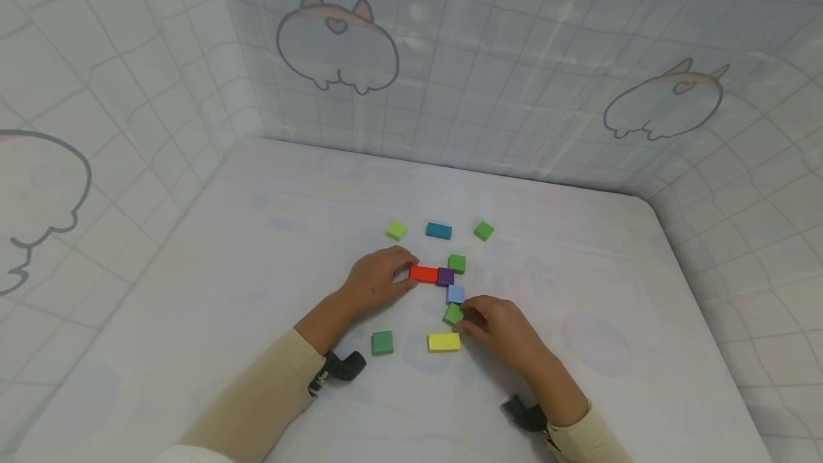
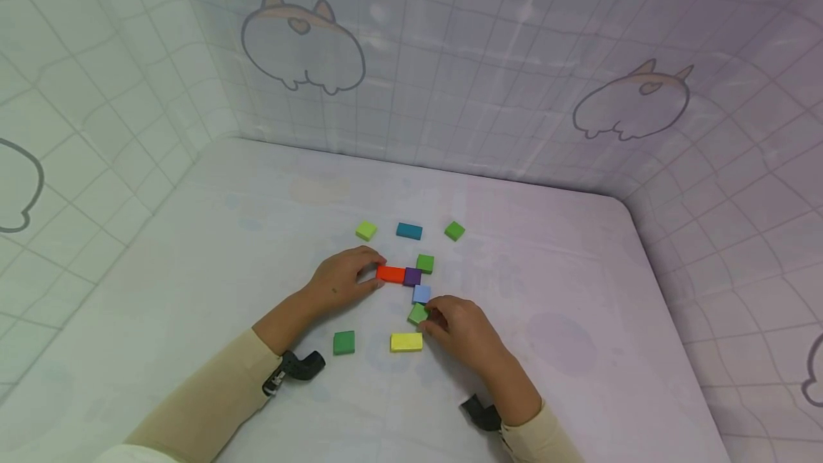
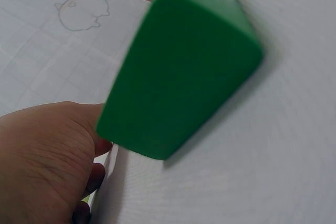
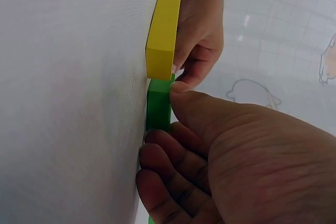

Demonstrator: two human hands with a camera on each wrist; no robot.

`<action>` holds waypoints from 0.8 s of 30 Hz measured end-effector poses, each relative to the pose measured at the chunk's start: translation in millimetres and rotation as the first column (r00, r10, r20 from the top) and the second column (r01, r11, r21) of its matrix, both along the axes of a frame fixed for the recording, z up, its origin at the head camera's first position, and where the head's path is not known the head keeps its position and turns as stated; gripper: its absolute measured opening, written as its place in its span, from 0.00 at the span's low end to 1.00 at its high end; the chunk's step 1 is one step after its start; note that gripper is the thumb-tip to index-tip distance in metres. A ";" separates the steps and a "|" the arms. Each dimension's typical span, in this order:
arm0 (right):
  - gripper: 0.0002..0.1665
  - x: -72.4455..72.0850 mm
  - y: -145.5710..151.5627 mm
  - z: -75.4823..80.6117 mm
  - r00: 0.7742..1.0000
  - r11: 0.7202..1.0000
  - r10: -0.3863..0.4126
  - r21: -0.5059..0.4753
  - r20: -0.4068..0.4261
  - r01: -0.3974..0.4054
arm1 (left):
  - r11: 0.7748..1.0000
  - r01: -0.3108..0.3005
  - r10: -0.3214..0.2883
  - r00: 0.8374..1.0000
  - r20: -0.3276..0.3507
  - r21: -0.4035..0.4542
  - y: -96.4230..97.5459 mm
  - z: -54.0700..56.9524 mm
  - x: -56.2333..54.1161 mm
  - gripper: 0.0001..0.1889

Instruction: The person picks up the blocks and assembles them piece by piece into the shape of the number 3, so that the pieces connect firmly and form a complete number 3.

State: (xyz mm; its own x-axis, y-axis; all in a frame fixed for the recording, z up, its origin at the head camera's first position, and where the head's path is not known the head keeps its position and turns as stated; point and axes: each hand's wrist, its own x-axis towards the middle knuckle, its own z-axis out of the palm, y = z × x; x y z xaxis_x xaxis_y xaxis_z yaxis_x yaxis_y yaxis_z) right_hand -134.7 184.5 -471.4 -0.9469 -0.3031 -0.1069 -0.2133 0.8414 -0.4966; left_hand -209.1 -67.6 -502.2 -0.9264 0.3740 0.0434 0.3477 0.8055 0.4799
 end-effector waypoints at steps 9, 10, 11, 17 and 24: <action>0.22 -0.6 -0.7 -0.5 1.000 1.000 -0.006 0.006 0.008 0.006 | 1.000 -0.009 0.009 1.000 0.017 -0.002 0.4 2.0 1.0 0.21; 0.22 -0.6 -0.7 -0.6 1.000 1.000 -0.007 0.008 0.009 0.007 | 1.000 -0.009 0.009 1.000 0.017 -0.002 0.4 2.3 1.0 0.21; 0.22 -0.6 -0.8 -0.7 1.000 1.000 -0.007 0.009 0.009 0.007 | 1.000 -0.009 0.009 1.000 0.017 -0.002 0.5 2.7 1.2 0.21; 0.22 -0.5 -1.0 -0.7 1.000 1.000 -0.012 0.007 0.007 0.012 | 1.000 -0.006 0.006 1.000 0.017 -0.005 0.3 4.0 1.5 0.22; 0.21 2.0 -1.3 4.5 1.000 1.000 -0.006 0.009 -0.030 0.007 | 1.000 -0.003 0.003 1.000 0.014 -0.007 0.2 4.9 1.8 0.22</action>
